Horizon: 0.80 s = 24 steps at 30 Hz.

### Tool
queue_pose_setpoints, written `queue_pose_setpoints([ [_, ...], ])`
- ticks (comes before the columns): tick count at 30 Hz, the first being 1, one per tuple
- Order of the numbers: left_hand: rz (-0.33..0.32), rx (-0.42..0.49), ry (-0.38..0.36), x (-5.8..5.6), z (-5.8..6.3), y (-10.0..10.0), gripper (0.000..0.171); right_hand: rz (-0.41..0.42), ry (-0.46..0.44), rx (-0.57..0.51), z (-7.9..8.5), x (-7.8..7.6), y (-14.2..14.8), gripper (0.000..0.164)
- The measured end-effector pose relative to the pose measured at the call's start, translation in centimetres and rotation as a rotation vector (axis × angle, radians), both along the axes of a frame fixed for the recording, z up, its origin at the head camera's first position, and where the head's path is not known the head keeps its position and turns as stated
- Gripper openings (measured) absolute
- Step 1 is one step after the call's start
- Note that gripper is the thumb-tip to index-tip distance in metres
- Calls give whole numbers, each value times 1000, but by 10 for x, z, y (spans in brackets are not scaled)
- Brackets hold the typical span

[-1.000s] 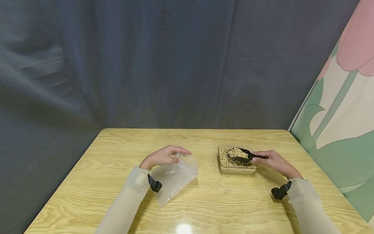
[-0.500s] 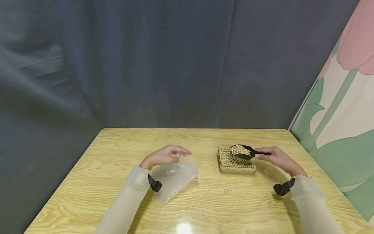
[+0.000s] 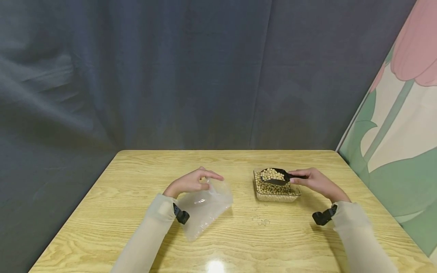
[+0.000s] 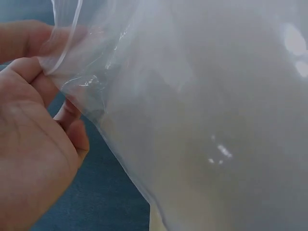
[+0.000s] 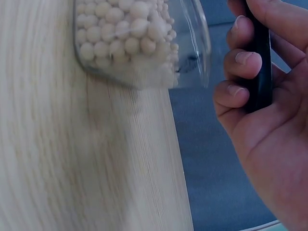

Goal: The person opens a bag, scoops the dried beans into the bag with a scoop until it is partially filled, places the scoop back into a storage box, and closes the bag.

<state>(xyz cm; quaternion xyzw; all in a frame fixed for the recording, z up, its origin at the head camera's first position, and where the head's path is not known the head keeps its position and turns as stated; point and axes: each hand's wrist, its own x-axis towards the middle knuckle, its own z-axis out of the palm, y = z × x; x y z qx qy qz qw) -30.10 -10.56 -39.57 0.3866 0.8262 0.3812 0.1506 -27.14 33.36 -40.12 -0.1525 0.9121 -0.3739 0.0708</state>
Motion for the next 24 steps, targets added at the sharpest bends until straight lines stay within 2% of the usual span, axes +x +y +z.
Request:
queue_pose_setpoints([
  [6, 15, -25, 20, 0, 0, -1, 45, 24, 3, -10, 2, -2, -10, 53],
  [13, -29, -12, 55, -1, 4, 1, 45, 45, -22, -23, 6, -3, -22, 54],
  [20, 8, -12, -104, 2, 7, 3, 50, 64, -32, -35, 7, -7, -31, 54],
  [24, -1, 10, -131, 2, 6, 4, 53, 73, -25, -45, 5, -9, -35, 52],
])
